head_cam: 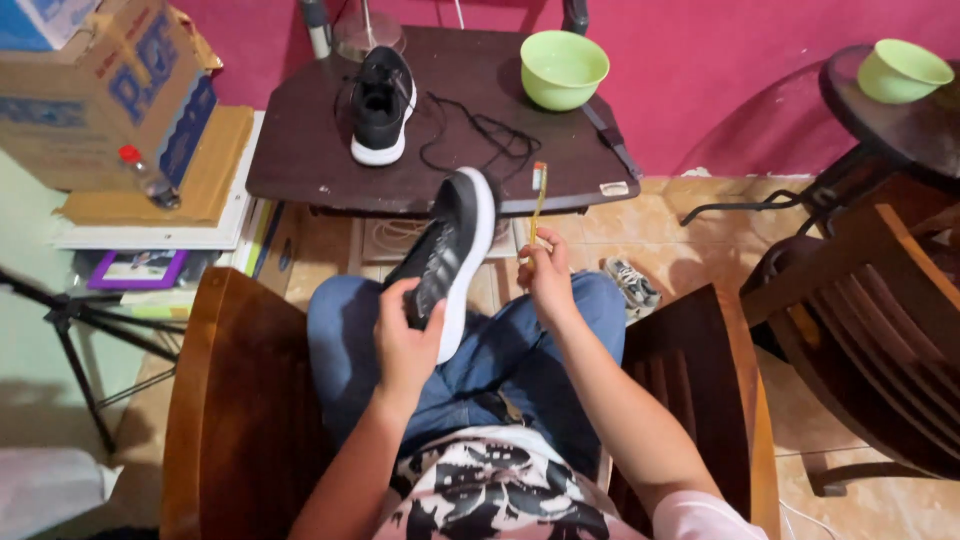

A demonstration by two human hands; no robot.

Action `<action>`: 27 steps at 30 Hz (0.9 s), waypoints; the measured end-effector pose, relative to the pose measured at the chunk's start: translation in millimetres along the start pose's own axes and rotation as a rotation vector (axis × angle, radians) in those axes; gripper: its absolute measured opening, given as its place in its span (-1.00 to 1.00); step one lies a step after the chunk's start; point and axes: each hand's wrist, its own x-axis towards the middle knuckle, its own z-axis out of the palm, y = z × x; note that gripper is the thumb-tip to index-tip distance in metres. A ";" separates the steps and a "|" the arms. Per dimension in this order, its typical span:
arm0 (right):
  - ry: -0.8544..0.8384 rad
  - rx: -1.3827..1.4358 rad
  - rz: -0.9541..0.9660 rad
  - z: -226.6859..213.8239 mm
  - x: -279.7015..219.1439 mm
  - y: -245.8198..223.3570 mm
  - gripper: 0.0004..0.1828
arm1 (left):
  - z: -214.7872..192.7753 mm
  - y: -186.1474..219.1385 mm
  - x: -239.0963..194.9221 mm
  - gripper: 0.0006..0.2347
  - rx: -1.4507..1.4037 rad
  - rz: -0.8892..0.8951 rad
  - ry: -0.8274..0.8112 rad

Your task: The person sits cross-legged on a chair and laces a black sneaker by hand. They thread the laces through the eyelets, pull them tight, and tie a knot, repeating the process to secure the shoe.

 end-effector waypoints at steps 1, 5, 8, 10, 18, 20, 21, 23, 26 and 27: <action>0.001 0.000 -0.006 -10.1 25.7 6.4 -0.56 | 2.7 -8.2 -3.4 -0.57 -0.004 0.004 0.000; 0.128 -0.477 -0.536 -38.5 139.9 14.6 -0.59 | 6.6 -26.5 -3.4 -0.56 -0.090 -0.089 0.106; 0.247 -0.719 -0.686 -45.3 204.2 -5.3 -0.57 | 1.2 -13.5 4.9 -0.58 -0.148 -0.211 0.082; 0.263 -0.825 -0.716 -48.2 228.8 -12.4 -0.59 | -4.9 -4.5 6.4 -0.61 -0.173 -0.297 0.051; 0.299 -0.947 -0.481 -39.2 272.2 -5.7 -0.57 | -4.6 8.6 23.6 -0.56 -0.283 -0.538 0.121; 0.298 -0.985 -0.506 -32.8 262.3 -8.9 -0.58 | -1.2 9.2 33.9 -0.56 -0.278 -0.548 0.083; 0.297 -1.023 -0.529 -31.6 254.7 -9.2 -0.59 | -0.3 10.0 36.8 -0.55 -0.273 -0.560 0.042; 0.298 -1.086 -0.575 -33.2 252.2 -10.4 -0.58 | 3.8 13.8 45.2 -0.54 -0.239 -0.575 -0.005; 0.272 -1.132 -0.650 -37.9 249.6 -7.0 -0.55 | 6.7 17.9 51.9 -0.52 -0.247 -0.612 -0.060; 0.250 -1.117 -0.677 -39.6 250.3 -5.8 -0.52 | 7.9 18.9 53.8 -0.51 -0.292 -0.635 -0.071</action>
